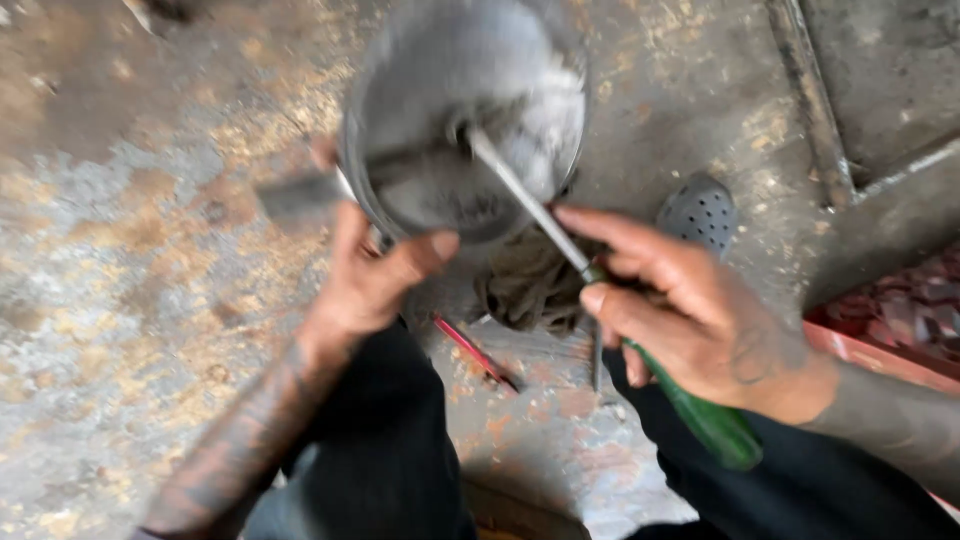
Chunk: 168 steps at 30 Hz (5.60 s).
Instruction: The person uses a green-handled screwdriver to scrape and clean the interior of a metallic mechanical housing. They wipe the part with a cloth and continue scraping different areas of the component while sitting on the floor.
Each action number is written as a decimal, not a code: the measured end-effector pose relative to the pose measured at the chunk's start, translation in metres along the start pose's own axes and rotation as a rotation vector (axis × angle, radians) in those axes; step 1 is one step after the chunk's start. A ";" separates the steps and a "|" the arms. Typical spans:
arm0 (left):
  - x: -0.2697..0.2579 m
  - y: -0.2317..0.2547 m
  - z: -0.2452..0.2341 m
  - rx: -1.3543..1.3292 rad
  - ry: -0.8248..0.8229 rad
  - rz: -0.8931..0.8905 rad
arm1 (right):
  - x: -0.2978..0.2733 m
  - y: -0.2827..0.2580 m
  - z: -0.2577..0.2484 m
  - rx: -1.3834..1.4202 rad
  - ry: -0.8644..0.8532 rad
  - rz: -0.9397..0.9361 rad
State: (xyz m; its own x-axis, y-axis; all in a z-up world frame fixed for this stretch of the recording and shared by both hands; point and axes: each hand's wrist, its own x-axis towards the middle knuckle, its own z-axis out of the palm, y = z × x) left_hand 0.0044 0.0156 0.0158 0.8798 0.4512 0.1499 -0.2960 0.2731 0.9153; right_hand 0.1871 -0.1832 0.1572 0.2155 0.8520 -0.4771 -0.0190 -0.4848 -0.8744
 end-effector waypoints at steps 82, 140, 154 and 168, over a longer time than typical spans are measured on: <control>-0.041 0.184 0.253 0.015 0.337 0.563 | -0.266 -0.101 0.044 -1.020 0.737 -0.651; -0.042 0.156 0.252 0.411 0.514 0.638 | -0.210 -0.082 0.075 -1.555 1.031 -0.516; -0.038 0.150 0.249 0.409 0.633 0.834 | -0.190 -0.075 0.104 -1.533 0.974 -0.426; -0.035 0.124 0.226 0.404 0.573 0.888 | -0.183 -0.077 0.090 -1.314 0.638 -0.349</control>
State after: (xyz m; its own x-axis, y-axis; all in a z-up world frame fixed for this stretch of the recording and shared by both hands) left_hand 0.0210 -0.1580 0.2082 0.0866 0.6997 0.7092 -0.4975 -0.5863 0.6393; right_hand 0.0616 -0.2846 0.3041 0.4081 0.9001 0.1528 0.9129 -0.4026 -0.0672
